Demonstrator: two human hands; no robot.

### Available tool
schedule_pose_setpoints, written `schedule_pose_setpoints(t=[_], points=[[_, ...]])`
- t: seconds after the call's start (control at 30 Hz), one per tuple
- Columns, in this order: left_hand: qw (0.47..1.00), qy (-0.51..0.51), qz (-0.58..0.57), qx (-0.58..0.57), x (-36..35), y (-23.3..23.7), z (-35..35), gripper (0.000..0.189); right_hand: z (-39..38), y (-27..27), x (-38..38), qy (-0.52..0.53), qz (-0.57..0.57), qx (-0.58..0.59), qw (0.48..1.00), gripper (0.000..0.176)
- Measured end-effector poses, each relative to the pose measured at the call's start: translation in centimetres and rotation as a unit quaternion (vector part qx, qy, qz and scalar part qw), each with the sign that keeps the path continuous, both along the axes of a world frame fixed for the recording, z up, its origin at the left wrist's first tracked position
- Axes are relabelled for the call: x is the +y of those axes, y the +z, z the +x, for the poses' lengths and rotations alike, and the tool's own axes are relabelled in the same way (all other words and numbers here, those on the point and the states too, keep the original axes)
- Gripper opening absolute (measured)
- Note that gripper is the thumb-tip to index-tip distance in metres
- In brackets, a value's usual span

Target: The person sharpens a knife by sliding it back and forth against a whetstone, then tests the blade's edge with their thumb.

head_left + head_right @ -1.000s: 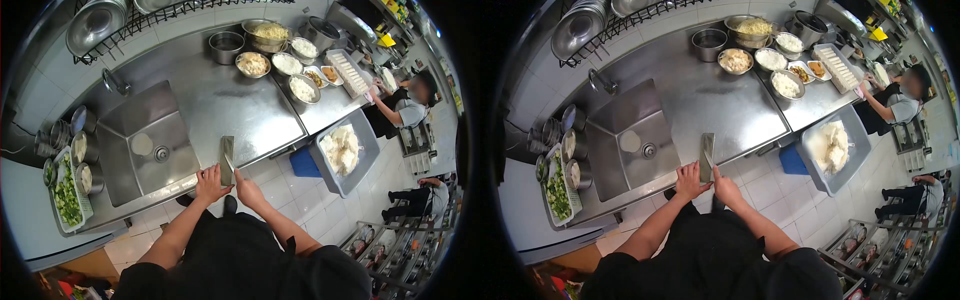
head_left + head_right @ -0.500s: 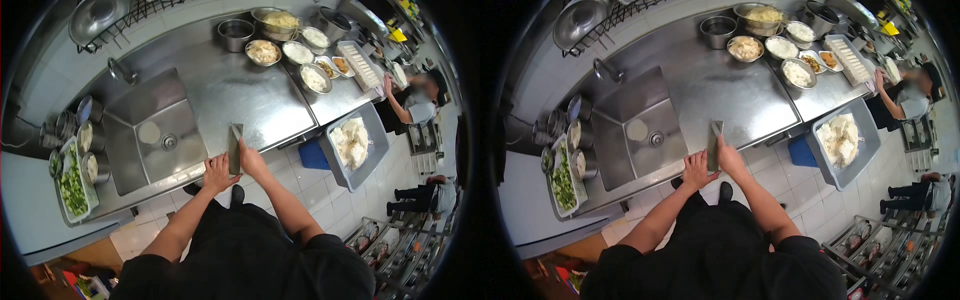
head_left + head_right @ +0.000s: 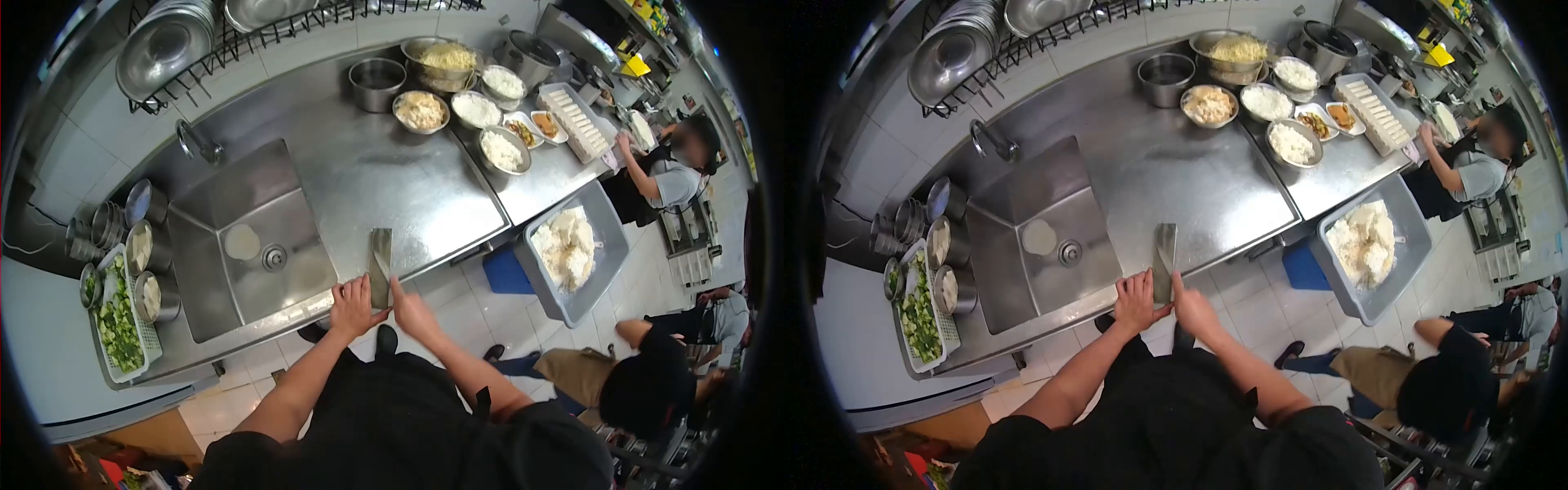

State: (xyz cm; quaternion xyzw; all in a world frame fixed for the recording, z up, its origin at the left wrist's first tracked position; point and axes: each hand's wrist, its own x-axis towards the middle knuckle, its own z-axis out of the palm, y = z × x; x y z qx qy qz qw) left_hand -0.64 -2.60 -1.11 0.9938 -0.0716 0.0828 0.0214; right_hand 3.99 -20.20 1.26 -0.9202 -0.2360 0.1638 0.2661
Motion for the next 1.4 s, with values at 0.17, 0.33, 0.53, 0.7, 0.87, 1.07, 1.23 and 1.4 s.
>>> schedule_pose_setpoints(t=[0.17,0.33,0.53,0.7,0.87,1.07,1.23,1.4], points=[[1.0,-0.003,-0.023,0.003,-0.1,0.1,-0.5,0.104,4.6,-1.5,2.0,-0.035,0.044,-0.018,0.998,0.07],[1.0,0.003,-0.019,-0.001,-0.1,-0.1,0.1,0.106,-0.7,-0.5,-1.3,0.002,0.008,0.02,1.0,0.066],[0.999,0.001,-0.023,-0.026,-0.2,-0.3,0.0,0.103,2.5,-1.0,0.9,-0.002,0.032,0.016,0.999,0.066],[0.999,0.016,-0.03,0.016,0.2,-0.3,0.1,0.104,-2.8,-0.5,-0.8,0.004,-0.022,0.009,1.0,0.07],[0.993,0.014,-0.116,-0.016,-0.5,0.4,0.4,0.094,4.1,-0.8,1.8,-0.013,0.047,-0.004,0.999,0.064],[0.995,0.002,-0.094,-0.03,-0.2,0.5,0.1,0.089,3.2,0.4,1.2,0.004,0.048,0.001,0.999,0.076],[0.993,-0.026,-0.107,-0.045,1.1,0.4,-0.6,0.089,2.9,-0.6,2.2,0.044,0.045,0.002,0.998,0.085],[0.991,0.026,-0.13,0.013,3.3,0.8,-2.9,0.089,1.5,-0.1,4.9,0.085,0.025,0.015,0.996,0.085]])
